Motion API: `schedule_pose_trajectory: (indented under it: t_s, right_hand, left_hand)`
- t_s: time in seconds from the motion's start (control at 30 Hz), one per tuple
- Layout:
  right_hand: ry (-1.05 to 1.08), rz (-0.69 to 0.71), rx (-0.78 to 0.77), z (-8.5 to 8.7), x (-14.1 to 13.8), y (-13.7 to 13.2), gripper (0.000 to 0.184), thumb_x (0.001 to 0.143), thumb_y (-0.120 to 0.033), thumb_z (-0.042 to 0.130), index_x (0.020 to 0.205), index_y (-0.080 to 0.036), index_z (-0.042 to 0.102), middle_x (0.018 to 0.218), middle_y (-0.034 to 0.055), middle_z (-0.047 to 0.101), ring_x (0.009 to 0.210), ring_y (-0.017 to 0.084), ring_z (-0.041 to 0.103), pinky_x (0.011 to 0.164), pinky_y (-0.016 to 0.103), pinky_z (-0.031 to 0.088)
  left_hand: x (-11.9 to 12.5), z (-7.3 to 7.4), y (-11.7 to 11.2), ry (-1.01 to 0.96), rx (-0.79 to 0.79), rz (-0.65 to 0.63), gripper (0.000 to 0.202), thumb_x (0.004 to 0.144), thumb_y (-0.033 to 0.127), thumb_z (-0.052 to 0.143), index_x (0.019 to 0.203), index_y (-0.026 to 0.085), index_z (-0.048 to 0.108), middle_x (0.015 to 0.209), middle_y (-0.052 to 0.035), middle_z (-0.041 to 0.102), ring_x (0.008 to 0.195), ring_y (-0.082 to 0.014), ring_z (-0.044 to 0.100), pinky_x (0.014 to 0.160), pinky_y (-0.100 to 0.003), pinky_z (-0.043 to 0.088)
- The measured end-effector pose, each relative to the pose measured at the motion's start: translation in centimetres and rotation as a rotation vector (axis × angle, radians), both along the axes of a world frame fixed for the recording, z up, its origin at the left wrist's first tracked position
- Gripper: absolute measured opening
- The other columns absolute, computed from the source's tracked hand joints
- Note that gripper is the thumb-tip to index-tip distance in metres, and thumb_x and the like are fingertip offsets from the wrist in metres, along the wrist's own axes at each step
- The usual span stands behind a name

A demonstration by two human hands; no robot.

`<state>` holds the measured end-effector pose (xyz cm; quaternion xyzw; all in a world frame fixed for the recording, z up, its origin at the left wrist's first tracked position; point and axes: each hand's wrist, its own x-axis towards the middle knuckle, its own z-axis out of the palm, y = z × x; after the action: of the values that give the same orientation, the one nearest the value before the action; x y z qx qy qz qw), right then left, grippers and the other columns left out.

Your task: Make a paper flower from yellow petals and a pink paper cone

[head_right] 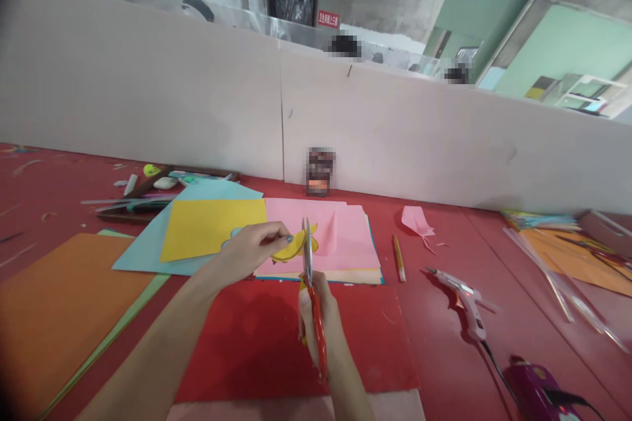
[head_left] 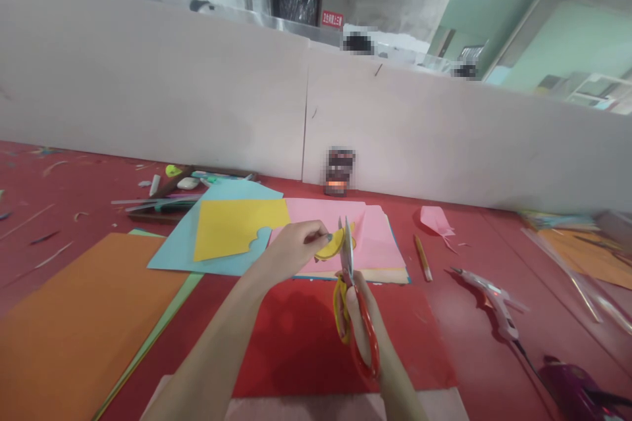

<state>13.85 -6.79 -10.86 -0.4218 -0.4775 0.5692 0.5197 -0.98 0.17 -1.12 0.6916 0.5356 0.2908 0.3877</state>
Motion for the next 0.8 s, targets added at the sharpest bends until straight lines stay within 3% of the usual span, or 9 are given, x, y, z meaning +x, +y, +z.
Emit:
schedule_pose_trajectory:
  t_s: [0.27, 0.8]
  right_hand:
    - [-0.022, -0.075, 0.025, -0.47, -0.48, 0.26, 0.039, 0.084, -0.054, 0.041, 0.101, -0.020, 0.048, 0.044, -0.0084, 0.038, 0.031, 0.005, 0.028, 0.030, 0.016, 0.024]
    - [-0.014, -0.033, -0.007, -0.32, -0.38, 0.17, 0.036, 0.083, -0.055, 0.042, 0.094, -0.021, 0.045, 0.044, -0.0106, 0.034, 0.028, 0.003, 0.024, 0.027, 0.014, 0.025]
  left_hand:
    - [0.14, 0.00, -0.04, -0.011, -0.009, -0.068, 0.022, 0.078, 0.034, 0.043, 0.063, 0.019, 0.048, 0.056, 0.0043, 0.049, 0.049, -0.0086, 0.042, 0.044, -0.020, 0.029]
    - [-0.12, 0.18, -0.02, 0.017, -0.023, -0.024, 0.022, 0.076, 0.036, 0.044, 0.064, 0.020, 0.053, 0.053, 0.0053, 0.048, 0.042, -0.0074, 0.035, 0.040, -0.019, 0.028]
